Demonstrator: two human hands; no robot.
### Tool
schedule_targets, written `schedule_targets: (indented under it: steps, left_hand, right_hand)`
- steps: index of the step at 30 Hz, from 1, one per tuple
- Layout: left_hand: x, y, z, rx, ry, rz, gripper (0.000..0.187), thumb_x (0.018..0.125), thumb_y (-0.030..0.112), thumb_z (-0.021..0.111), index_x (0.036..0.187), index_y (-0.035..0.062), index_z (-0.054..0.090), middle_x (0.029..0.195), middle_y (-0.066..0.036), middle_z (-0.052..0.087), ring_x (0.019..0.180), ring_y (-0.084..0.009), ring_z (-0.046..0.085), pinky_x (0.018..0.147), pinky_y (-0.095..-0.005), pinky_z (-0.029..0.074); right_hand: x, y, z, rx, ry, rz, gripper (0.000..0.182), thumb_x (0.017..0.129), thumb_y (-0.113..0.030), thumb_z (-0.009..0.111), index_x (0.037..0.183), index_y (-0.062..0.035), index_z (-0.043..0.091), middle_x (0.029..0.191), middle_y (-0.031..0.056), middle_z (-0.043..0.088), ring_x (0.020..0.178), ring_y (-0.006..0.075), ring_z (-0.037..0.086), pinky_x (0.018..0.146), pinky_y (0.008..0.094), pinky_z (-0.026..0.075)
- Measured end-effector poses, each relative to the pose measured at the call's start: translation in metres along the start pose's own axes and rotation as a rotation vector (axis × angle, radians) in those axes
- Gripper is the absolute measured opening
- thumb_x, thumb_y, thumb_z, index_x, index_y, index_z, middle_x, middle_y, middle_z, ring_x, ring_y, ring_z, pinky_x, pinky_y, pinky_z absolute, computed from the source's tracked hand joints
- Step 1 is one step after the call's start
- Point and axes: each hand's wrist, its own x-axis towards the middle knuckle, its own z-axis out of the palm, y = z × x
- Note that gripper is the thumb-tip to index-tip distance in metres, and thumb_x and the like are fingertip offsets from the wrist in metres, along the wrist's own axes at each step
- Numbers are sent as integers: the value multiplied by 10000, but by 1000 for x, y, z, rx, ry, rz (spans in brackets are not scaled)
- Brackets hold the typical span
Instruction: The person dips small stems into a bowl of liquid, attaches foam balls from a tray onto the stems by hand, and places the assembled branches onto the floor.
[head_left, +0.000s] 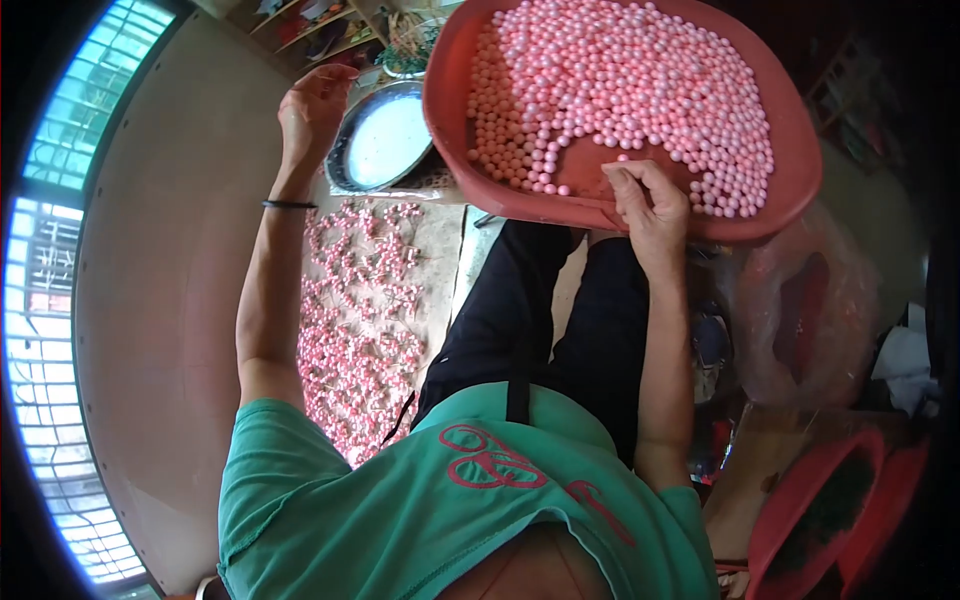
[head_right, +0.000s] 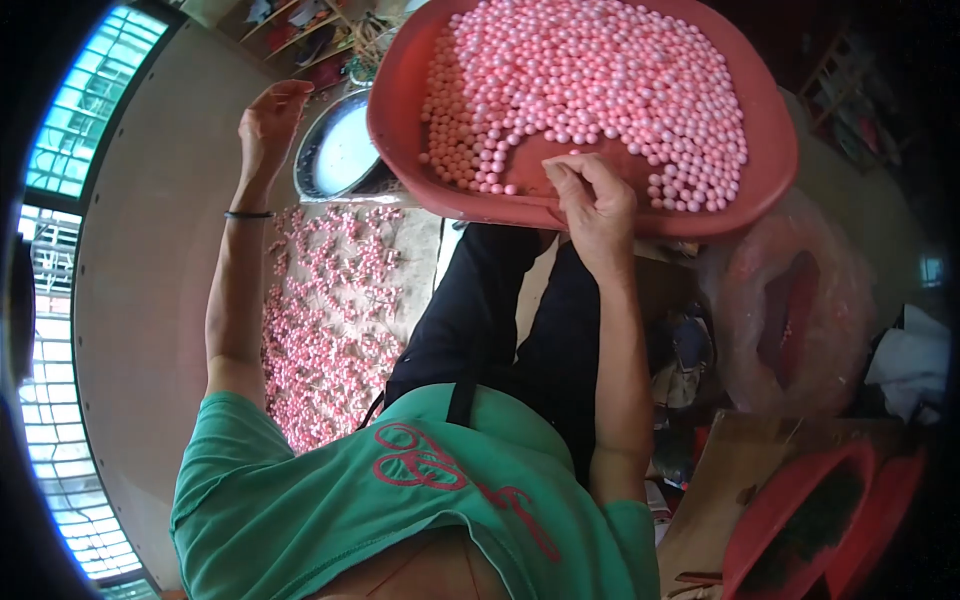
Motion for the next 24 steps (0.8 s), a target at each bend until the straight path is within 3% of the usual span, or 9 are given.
schedule_targets:
  steps: [2, 6, 9, 11, 14, 15, 18, 19, 24]
  left_hand:
    - [-3, 32, 2, 54, 10, 127, 141, 907, 136, 636, 1017, 92, 713, 850, -25, 685, 728, -90, 616, 667, -230, 502]
    - [-9, 86, 17, 17, 0, 357, 93, 867, 77, 627, 925, 87, 698, 873, -93, 672, 794, -249, 652, 689, -313, 521]
    - [-14, 110, 38, 23, -60, 613, 156, 843, 61, 602, 957, 115, 694, 964, -87, 674, 864, -262, 644, 737, -344, 527]
    - [-26, 131, 49, 185, -185, 733, 253, 782, -10, 606, 1010, 64, 688, 1016, -82, 655, 926, -243, 623, 775, -320, 528]
    - [-40, 152, 74, 204, -308, 759, 282, 761, -8, 601, 1018, 72, 686, 971, -64, 650, 861, -243, 612, 750, -337, 528]
    - [-41, 156, 83, 202, -303, 820, 150, 727, 37, 597, 861, 82, 648, 880, -82, 605, 831, -276, 595, 712, -375, 514]
    - [-48, 169, 94, 295, -471, 702, 188, 698, 29, 649, 876, 90, 652, 873, -74, 608, 840, -283, 605, 693, -369, 516]
    - [-51, 170, 98, 316, -432, 755, 150, 672, 72, 671, 813, 88, 620, 847, -78, 589, 845, -302, 598, 688, -386, 509]
    - [-55, 175, 104, 240, -455, 755, 168, 665, 82, 677, 819, 83, 608, 841, -73, 583, 836, -305, 593, 694, -402, 503]
  right_hand:
    - [0, -7, 0, 41, -15, 75, 118, 912, -103, 646, 903, 13, 664, 717, -23, 558, 598, 35, 446, 521, 211, 365]
    - [-1, -13, 4, 132, -81, 190, 228, 960, -195, 594, 983, 18, 670, 701, -17, 512, 574, 24, 412, 500, 184, 332]
    - [-1, -30, 12, 215, -125, 209, 358, 985, -303, 544, 960, 31, 670, 706, -4, 524, 570, 34, 417, 498, 189, 330]
    - [1, -35, 17, 260, -168, 201, 456, 991, -393, 503, 945, 29, 672, 722, 5, 541, 579, 38, 432, 500, 188, 334]
    - [2, -42, 23, 332, -169, 262, 476, 980, -426, 511, 930, 18, 674, 724, 9, 556, 586, 40, 451, 503, 188, 342]
    - [3, -43, 22, 343, -158, 317, 467, 942, -465, 566, 900, -11, 667, 702, 14, 577, 582, 48, 484, 513, 204, 374]
    - [1, -42, 23, 330, -136, 295, 460, 960, -456, 538, 877, -19, 658, 730, -1, 565, 595, 37, 464, 507, 187, 350]
    - [1, -42, 24, 356, -122, 300, 399, 945, -404, 590, 859, -20, 655, 669, -4, 555, 566, 44, 469, 506, 202, 368]
    - [3, -32, 23, 400, -175, 287, 297, 950, -288, 600, 798, -34, 627, 654, -27, 520, 557, 30, 438, 483, 204, 338]
